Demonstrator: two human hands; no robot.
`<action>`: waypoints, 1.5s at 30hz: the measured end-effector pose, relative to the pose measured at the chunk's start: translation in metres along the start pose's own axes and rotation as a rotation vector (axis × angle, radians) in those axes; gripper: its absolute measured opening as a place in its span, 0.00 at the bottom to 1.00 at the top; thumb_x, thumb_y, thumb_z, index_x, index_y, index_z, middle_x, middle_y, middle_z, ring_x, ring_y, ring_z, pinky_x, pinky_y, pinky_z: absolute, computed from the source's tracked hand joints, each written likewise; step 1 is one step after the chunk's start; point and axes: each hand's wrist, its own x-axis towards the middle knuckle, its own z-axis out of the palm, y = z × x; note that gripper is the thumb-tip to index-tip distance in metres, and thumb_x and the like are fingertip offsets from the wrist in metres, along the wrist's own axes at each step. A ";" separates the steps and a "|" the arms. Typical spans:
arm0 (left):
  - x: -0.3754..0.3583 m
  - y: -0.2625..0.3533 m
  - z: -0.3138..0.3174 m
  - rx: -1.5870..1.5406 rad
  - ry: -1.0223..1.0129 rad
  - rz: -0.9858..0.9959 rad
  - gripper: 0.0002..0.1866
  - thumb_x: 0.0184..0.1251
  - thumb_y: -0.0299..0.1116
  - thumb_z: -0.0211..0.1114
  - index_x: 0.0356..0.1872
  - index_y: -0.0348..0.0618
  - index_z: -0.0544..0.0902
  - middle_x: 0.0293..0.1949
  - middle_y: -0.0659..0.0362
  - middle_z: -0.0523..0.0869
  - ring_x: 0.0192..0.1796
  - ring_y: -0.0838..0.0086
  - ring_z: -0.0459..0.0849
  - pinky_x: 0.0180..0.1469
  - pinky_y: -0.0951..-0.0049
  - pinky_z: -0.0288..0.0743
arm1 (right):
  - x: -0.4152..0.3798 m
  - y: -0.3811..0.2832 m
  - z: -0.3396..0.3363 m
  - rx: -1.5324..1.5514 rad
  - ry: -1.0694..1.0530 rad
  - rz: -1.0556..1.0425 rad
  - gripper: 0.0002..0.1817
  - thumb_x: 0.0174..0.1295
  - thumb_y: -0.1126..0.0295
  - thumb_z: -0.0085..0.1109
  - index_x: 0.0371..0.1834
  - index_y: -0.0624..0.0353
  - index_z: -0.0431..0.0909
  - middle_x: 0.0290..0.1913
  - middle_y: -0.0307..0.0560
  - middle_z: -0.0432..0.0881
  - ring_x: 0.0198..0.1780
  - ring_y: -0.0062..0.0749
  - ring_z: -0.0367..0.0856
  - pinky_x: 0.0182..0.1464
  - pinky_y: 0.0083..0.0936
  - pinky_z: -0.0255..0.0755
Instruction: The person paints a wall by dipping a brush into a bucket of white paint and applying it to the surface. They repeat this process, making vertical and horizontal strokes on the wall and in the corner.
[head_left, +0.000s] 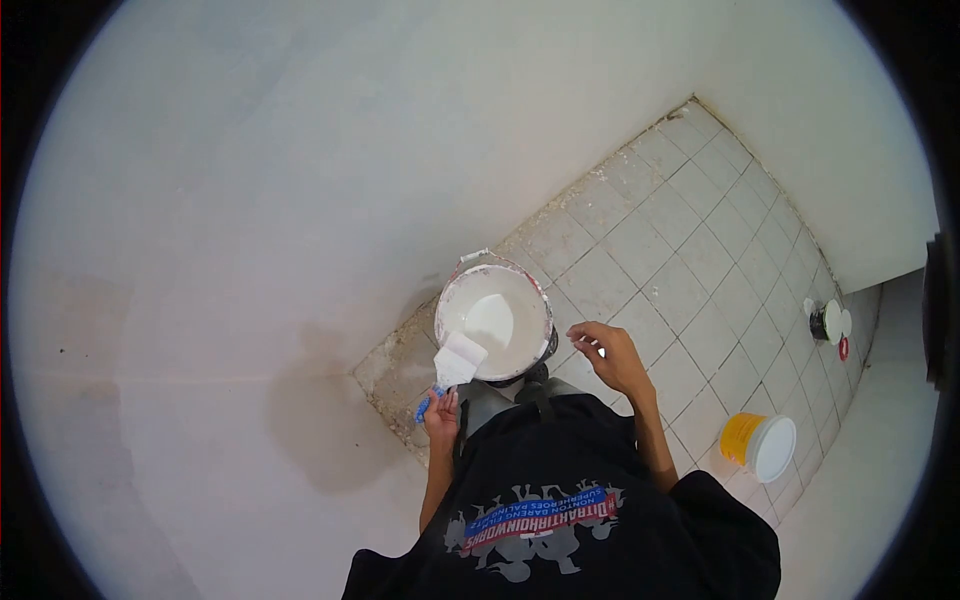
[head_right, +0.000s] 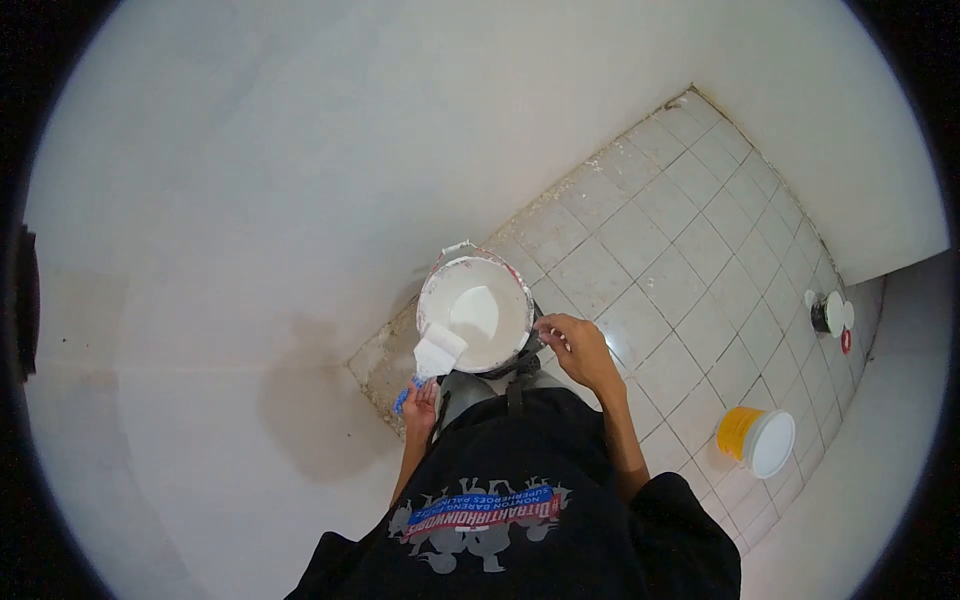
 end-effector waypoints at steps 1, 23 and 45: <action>0.000 -0.001 0.000 -0.023 0.007 -0.010 0.27 0.74 0.42 0.61 0.67 0.36 0.69 0.55 0.41 0.82 0.61 0.52 0.82 0.64 0.61 0.79 | -0.001 0.000 0.000 -0.005 -0.002 0.007 0.08 0.64 0.77 0.60 0.45 0.63 0.83 0.42 0.48 0.87 0.40 0.38 0.85 0.42 0.31 0.81; -0.003 -0.001 -0.004 -0.047 -0.027 -0.081 0.30 0.75 0.44 0.59 0.69 0.35 0.67 0.61 0.37 0.77 0.65 0.49 0.78 0.69 0.59 0.75 | -0.013 0.004 0.001 0.001 0.012 0.048 0.08 0.66 0.76 0.60 0.45 0.63 0.83 0.43 0.49 0.87 0.41 0.38 0.85 0.42 0.31 0.82; -0.003 -0.010 0.000 0.010 0.025 -0.062 0.27 0.76 0.48 0.57 0.59 0.32 0.74 0.61 0.41 0.77 0.65 0.48 0.77 0.65 0.54 0.77 | -0.008 -0.002 0.001 0.030 -0.018 0.035 0.08 0.65 0.76 0.60 0.45 0.63 0.83 0.41 0.49 0.87 0.39 0.37 0.85 0.41 0.29 0.81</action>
